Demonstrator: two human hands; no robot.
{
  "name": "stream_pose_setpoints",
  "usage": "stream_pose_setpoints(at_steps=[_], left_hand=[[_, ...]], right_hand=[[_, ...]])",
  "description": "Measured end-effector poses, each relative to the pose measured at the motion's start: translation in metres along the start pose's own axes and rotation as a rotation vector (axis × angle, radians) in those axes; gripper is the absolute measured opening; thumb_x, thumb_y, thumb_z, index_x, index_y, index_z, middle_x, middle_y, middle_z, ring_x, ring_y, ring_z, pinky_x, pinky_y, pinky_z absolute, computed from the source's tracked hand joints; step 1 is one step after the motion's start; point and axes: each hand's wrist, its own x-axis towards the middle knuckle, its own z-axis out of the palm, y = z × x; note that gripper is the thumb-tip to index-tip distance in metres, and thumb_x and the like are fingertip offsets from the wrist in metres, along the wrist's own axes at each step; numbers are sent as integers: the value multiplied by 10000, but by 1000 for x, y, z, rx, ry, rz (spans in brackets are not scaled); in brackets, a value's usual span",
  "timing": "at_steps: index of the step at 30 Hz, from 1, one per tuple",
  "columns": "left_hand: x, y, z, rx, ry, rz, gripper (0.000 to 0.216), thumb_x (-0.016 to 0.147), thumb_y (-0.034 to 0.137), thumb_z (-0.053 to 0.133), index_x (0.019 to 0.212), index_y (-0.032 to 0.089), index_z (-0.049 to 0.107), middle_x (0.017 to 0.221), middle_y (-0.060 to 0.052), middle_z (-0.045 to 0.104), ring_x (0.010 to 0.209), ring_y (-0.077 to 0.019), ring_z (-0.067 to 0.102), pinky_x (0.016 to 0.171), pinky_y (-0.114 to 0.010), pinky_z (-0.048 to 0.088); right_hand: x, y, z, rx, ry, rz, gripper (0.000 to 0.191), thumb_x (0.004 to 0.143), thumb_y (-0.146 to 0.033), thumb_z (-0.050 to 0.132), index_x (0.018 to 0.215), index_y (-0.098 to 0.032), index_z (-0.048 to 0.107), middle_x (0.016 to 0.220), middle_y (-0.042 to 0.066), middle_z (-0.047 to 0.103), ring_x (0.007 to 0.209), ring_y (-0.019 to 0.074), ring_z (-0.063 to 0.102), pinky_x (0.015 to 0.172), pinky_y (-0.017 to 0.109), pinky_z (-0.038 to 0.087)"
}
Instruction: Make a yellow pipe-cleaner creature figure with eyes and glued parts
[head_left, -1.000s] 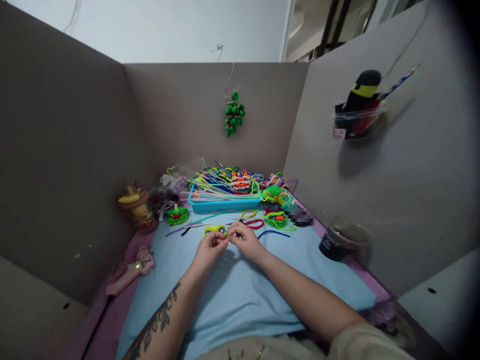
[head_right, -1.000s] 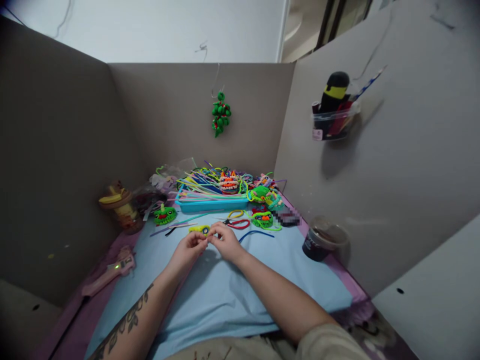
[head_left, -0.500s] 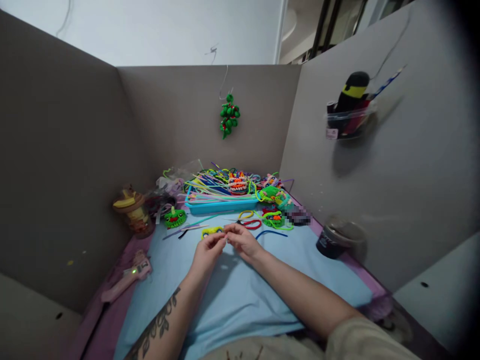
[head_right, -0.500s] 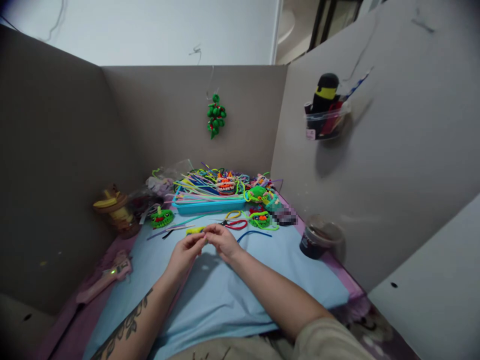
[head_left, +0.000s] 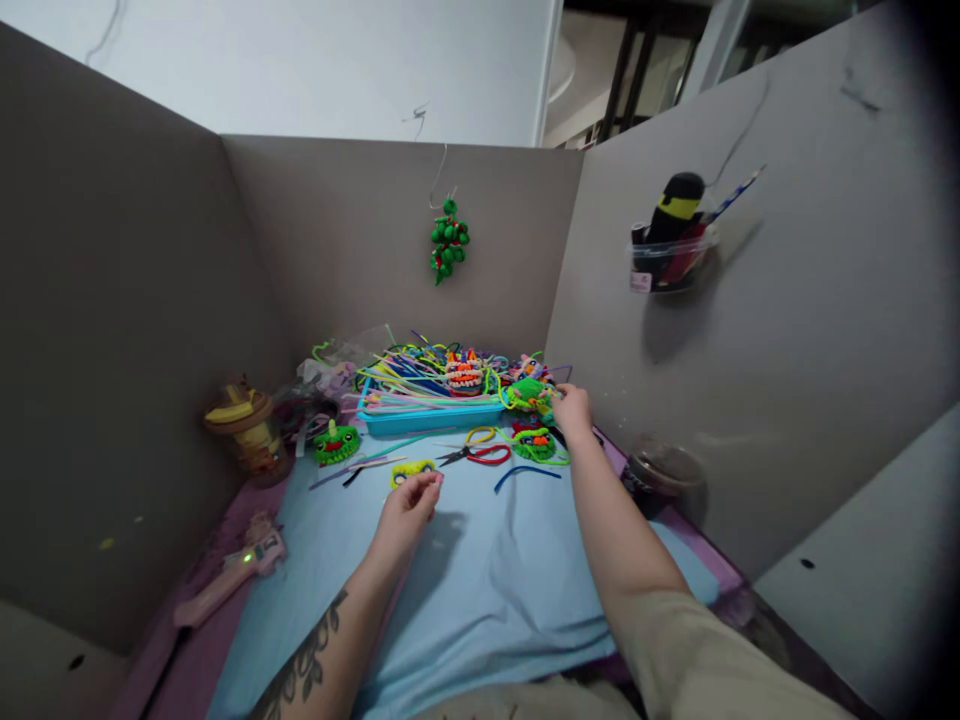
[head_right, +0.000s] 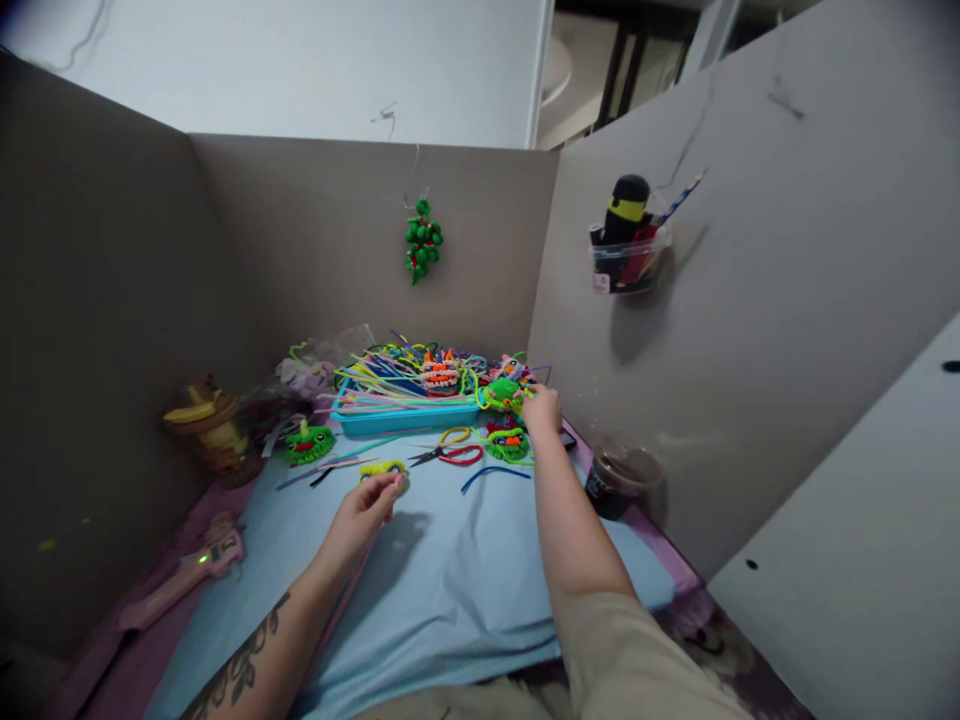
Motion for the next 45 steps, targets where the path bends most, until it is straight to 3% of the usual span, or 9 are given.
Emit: stream_pose_setpoints(at_steps=[5, 11, 16, 26, 32, 39, 43, 45], left_hand=[[0, 0, -2, 13, 9, 33, 439, 655, 497, 636, 894, 129, 646, 572, 25, 511, 490, -82, 419, 476, -198, 317], [-1, 1, 0, 18, -15, 20, 447, 639, 493, 645, 897, 128, 641, 548, 39, 484, 485, -82, 413, 470, -200, 307], [-2, 2, 0, 20, -26, 9, 450, 639, 485, 641, 900, 118, 635, 556, 34, 482, 492, -85, 408, 468, -202, 298], [1, -12, -1, 17, -59, 94, 345, 676, 391, 633, 907, 136, 649, 580, 20, 484, 529, -92, 399, 500, -206, 292], [-3, -4, 0, 60, -66, 101, 329, 664, 395, 627, 875, 145, 663, 600, 12, 508, 557, -106, 429, 523, -213, 311], [-7, 3, 1, 105, -69, 116, 315, 658, 370, 629, 868, 140, 668, 581, 18, 491, 547, -107, 421, 534, -218, 316], [-6, 2, 1, 69, -56, 105, 320, 650, 377, 642, 870, 146, 665, 572, 24, 486, 536, -102, 418, 519, -212, 311], [-4, 1, 0, 50, -51, 101, 327, 653, 386, 645, 873, 143, 656, 566, 27, 484, 525, -96, 415, 509, -208, 314]], right_hand=[[11, -1, 12, -126, -16, 87, 274, 736, -219, 547, 964, -169, 689, 968, 174, 596, 864, 270, 582, 710, 341, 435], [29, 13, 18, -213, -99, 12, 237, 725, -197, 570, 918, -195, 707, 961, 123, 631, 868, 215, 583, 715, 264, 420], [46, 19, 19, -260, -178, -19, 159, 650, -149, 632, 786, -150, 715, 792, 92, 675, 747, 188, 604, 665, 238, 416], [67, 7, 6, -259, -117, 25, 184, 720, -195, 569, 845, -132, 688, 726, 73, 678, 638, 144, 603, 593, 209, 403], [52, 7, 4, -266, -185, 72, 137, 594, -256, 693, 646, -130, 677, 567, 55, 638, 552, 152, 586, 536, 214, 396], [32, -2, 1, -223, -163, 39, 117, 632, -238, 663, 700, -142, 673, 642, 60, 661, 634, 164, 605, 577, 211, 401], [11, -28, -18, -180, -76, 3, 225, 714, -212, 576, 911, -130, 648, 792, 101, 669, 755, 181, 604, 638, 223, 406], [-19, -51, -25, -51, -13, -141, 214, 779, -200, 480, 916, -149, 637, 797, 77, 659, 728, 164, 587, 649, 232, 407]])
